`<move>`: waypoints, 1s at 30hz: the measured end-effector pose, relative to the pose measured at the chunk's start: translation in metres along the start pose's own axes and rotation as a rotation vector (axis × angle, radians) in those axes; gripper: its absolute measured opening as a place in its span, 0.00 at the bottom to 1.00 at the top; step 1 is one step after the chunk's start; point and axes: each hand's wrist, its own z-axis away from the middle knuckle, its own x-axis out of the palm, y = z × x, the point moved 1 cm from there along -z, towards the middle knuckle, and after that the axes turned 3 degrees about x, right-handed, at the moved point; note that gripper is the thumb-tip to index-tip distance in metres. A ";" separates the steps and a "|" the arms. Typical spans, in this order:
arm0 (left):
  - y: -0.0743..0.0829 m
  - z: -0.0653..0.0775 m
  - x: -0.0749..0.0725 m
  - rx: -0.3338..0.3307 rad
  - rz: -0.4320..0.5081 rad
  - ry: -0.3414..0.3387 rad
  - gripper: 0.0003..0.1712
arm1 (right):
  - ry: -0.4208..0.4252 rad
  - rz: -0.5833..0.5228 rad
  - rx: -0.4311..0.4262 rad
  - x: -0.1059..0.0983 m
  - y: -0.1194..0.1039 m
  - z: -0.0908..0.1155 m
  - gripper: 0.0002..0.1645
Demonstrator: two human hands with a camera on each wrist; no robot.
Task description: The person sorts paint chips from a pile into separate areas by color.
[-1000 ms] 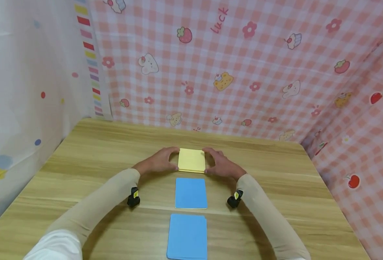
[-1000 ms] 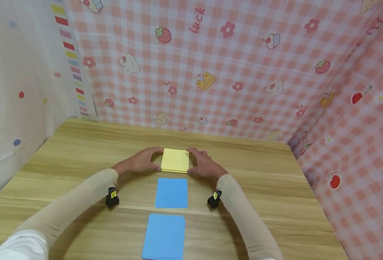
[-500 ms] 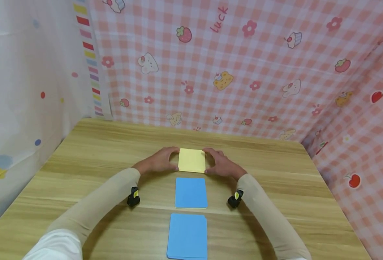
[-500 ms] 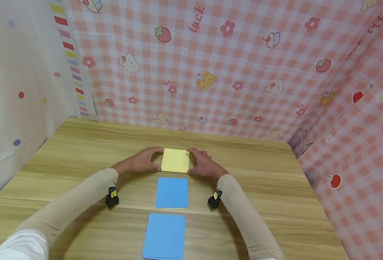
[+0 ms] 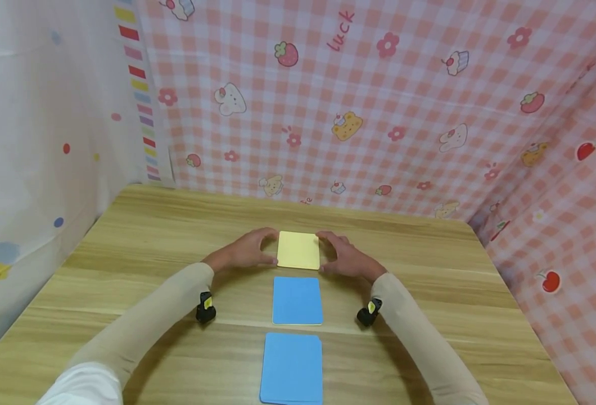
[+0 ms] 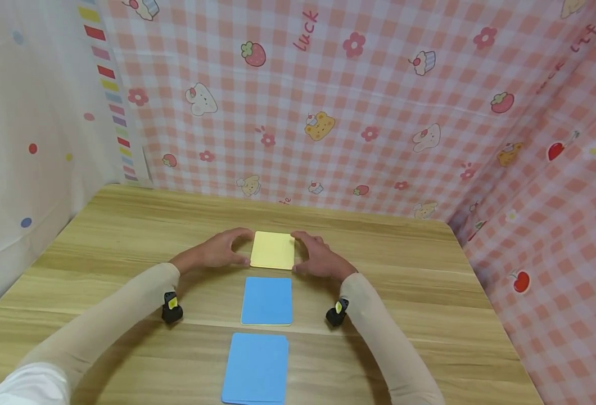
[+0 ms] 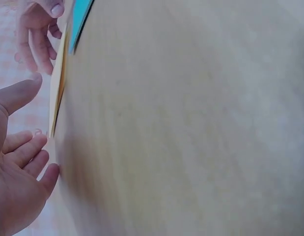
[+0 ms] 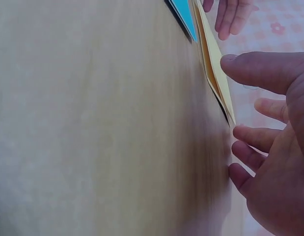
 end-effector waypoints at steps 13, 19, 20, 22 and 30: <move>0.000 0.018 -0.008 -0.075 0.114 0.002 0.46 | 0.007 0.016 -0.078 0.001 0.003 0.017 0.52; 0.002 0.028 -0.008 -0.076 0.116 0.008 0.45 | 0.008 0.017 -0.101 0.004 0.005 0.031 0.52; 0.002 0.030 -0.008 -0.077 0.116 0.009 0.45 | 0.006 0.017 -0.104 0.004 0.005 0.035 0.52; 0.002 0.034 -0.006 -0.075 0.105 0.007 0.45 | 0.002 0.016 -0.110 0.006 0.006 0.041 0.52; 0.006 0.049 -0.002 -0.051 0.114 0.013 0.46 | -0.013 0.026 -0.123 0.009 0.007 0.064 0.53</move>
